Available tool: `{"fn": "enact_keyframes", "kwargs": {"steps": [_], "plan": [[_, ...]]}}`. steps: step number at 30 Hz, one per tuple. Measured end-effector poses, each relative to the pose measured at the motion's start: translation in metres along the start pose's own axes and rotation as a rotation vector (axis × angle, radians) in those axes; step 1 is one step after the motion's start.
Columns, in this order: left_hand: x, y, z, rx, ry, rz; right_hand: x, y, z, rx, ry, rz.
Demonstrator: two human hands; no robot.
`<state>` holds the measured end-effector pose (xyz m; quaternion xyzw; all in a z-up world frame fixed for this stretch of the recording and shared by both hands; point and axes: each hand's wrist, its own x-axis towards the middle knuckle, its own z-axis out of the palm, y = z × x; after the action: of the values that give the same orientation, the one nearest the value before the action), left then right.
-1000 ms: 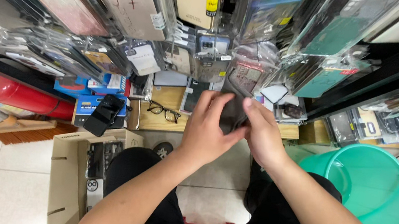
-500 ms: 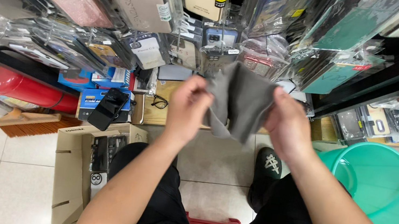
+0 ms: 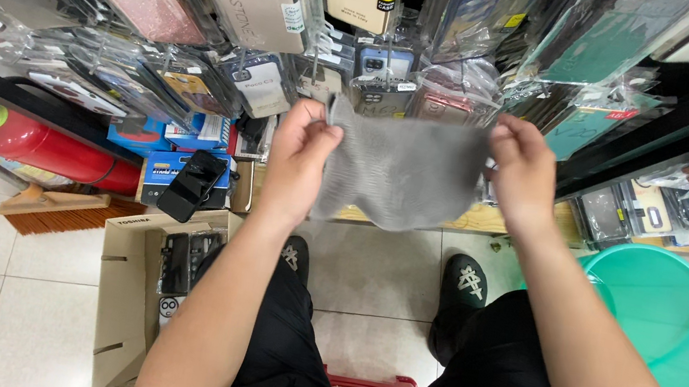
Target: The person sits on a low stool and wipes the plastic packaging of phone cases with a gray cloth. They handle several cases one by one, wiping both sides, then place the cleaned cases into a cardboard box on the floor. The person also folds the cloth during the process.
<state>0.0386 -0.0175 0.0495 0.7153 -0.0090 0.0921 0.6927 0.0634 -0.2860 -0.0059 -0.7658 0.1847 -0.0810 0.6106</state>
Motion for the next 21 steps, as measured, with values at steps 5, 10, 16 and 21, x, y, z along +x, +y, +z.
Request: {"fn": "enact_keyframes", "kwargs": {"steps": [5,10,16,21], "plan": [[-0.012,-0.008,0.023,-0.365,0.067,-0.368,-0.062,-0.041,0.024,-0.19,-0.482,-0.419],[-0.015,0.003,0.022,-0.502,0.117,-0.425,-0.094,-0.064,0.034,-0.167,-0.666,-0.447],[-0.029,0.021,0.027,-0.631,-0.03,-0.394,-0.08,-0.032,0.04,-0.134,-0.447,-0.655],[-0.028,0.008,0.027,-0.569,-0.172,-0.18,-0.056,-0.016,0.032,0.102,-0.431,-0.434]]}}
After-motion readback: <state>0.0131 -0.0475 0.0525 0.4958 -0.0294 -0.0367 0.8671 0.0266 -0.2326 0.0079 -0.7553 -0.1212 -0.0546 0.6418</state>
